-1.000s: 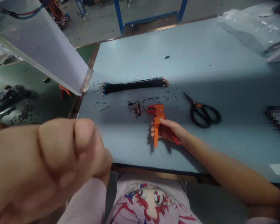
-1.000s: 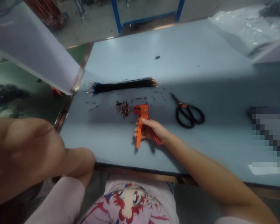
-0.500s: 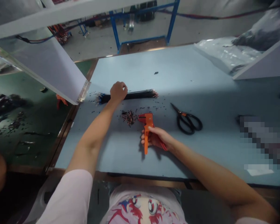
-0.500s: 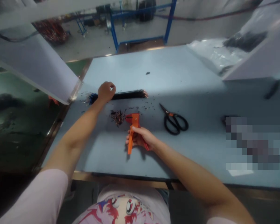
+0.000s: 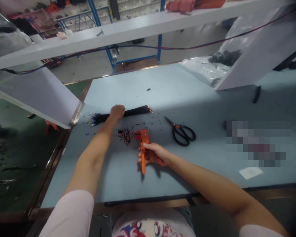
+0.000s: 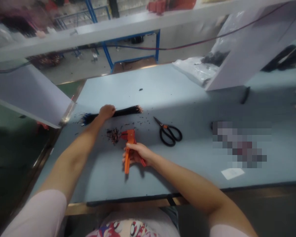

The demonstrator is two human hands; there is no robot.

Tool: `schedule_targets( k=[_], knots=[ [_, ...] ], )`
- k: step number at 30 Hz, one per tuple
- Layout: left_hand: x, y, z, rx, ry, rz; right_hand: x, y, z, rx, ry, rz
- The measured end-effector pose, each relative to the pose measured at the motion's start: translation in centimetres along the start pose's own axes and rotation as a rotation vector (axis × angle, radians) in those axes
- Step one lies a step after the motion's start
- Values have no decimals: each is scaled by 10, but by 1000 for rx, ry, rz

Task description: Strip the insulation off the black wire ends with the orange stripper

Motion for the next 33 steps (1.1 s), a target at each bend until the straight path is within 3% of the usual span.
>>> schedule_targets(
  k=[5,10,15,19,22,27,33],
  knots=[
    [-1,5,-4,-63,8,77,0,0,-1,5,-3,-4],
    [4,12,-7,-36,116,102,-1,0,-2,10,-13,-26],
    [34,8,-26,10,317,48,0,0,-1,13,-1,-30],
    [67,-14,-54,57,508,-11,0,0,0,7,10,-21],
    [77,-28,-71,54,567,-37,-1,-1,-2,-11,38,-25],
    [58,-19,-81,-56,482,-24,-2,-2,-4,-10,51,-30],
    [20,11,-65,-62,330,20,0,0,-1,8,14,-27]
  ],
)
Point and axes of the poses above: each hand's wrist, its own z-axis towards the middle knuckle, its own x-axis out of the back of the hand, y = z × x, the point moved 6 cm from there along z, towards the middle knuckle, and after that the axes turned 2 degrees about -z, right-handed, at the moved point
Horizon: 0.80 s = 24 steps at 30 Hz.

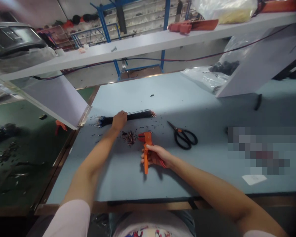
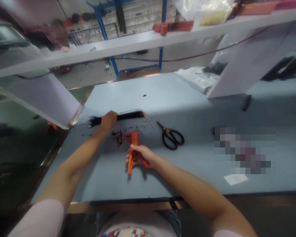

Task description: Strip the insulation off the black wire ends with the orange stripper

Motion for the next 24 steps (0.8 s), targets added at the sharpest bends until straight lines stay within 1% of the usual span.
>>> schedule_targets(
  k=[3,5,7,12,15,17,19,21,22,24],
  knots=[
    [-8,7,12,33,-26,23,-1,-1,0,1,-7,0],
    [-6,9,22,65,-24,39,-2,-1,-1,-7,4,-1],
    [0,10,32,81,-11,52,-3,-1,-2,-12,11,-4],
    [28,16,50,33,45,67,-3,-1,-3,-3,13,-3],
    [50,17,55,12,88,67,-2,-1,-4,1,20,-13],
    [67,16,54,11,125,64,-1,-1,-5,0,30,-18],
    [83,14,45,-1,149,59,-1,-1,-5,-4,42,-23],
    [97,14,24,-23,186,39,-2,-2,-6,21,58,-32],
    [103,13,8,3,208,25,-2,-3,-7,46,70,-33],
    [107,15,-34,73,262,-45,-2,-6,-10,113,114,-24]
  ],
)
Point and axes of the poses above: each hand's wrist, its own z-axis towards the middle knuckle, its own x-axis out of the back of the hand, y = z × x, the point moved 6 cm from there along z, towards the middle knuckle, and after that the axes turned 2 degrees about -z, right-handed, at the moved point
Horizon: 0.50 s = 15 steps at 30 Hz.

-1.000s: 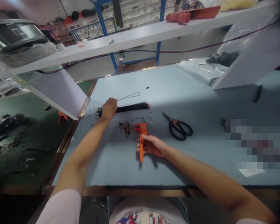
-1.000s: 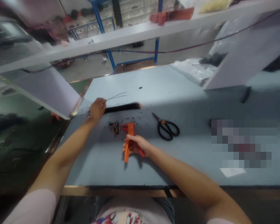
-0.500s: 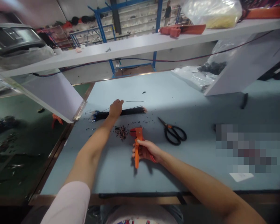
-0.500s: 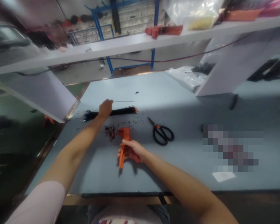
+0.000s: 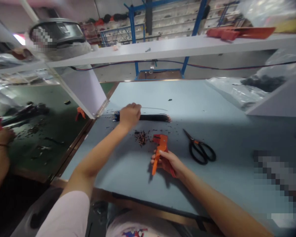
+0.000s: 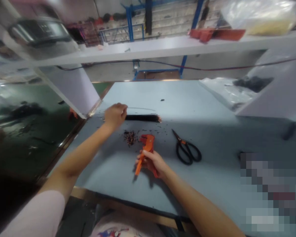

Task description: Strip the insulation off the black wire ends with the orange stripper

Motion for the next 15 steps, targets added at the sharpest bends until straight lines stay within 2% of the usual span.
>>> schedule_targets(
  k=[1,3,5,7,10,15],
  knots=[
    [5,3,-23,25,28,-49,1,-2,-2,26,28,9],
    [6,18,-71,-22,49,-138,7,-8,-6,91,134,28],
    [-3,36,-110,-63,58,-193,16,-17,-11,168,255,53],
    [-16,51,-134,-114,46,-211,23,-29,-16,243,376,56],
    [-32,67,-147,-228,65,-208,28,-40,-22,266,494,1],
    [-38,77,-150,-359,55,-187,27,-41,-26,229,561,-62]
  ],
)
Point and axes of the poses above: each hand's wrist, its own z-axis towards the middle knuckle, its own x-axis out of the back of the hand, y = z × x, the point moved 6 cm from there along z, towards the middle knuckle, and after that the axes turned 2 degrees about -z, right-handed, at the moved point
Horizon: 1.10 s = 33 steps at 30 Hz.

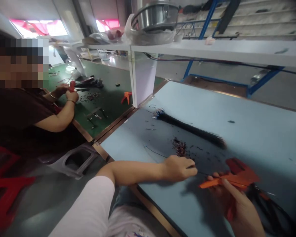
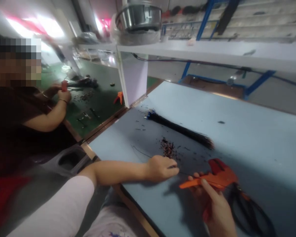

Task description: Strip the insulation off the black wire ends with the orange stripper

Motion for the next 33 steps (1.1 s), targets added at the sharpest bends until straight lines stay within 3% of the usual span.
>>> schedule_targets(
  k=[10,13,18,20,33],
  knots=[
    [16,-32,4,131,-74,-54,-6,-15,-15,-27,166,130],
    [15,-53,5,196,-158,-110,-3,-18,-14,-25,187,156],
    [14,-103,-4,480,-266,-141,-2,-31,-16,49,186,173],
    [15,-114,-6,500,-280,-126,-2,-36,-17,89,167,184],
    [13,-123,-9,536,-359,-112,2,-28,-11,45,186,179]
  ],
)
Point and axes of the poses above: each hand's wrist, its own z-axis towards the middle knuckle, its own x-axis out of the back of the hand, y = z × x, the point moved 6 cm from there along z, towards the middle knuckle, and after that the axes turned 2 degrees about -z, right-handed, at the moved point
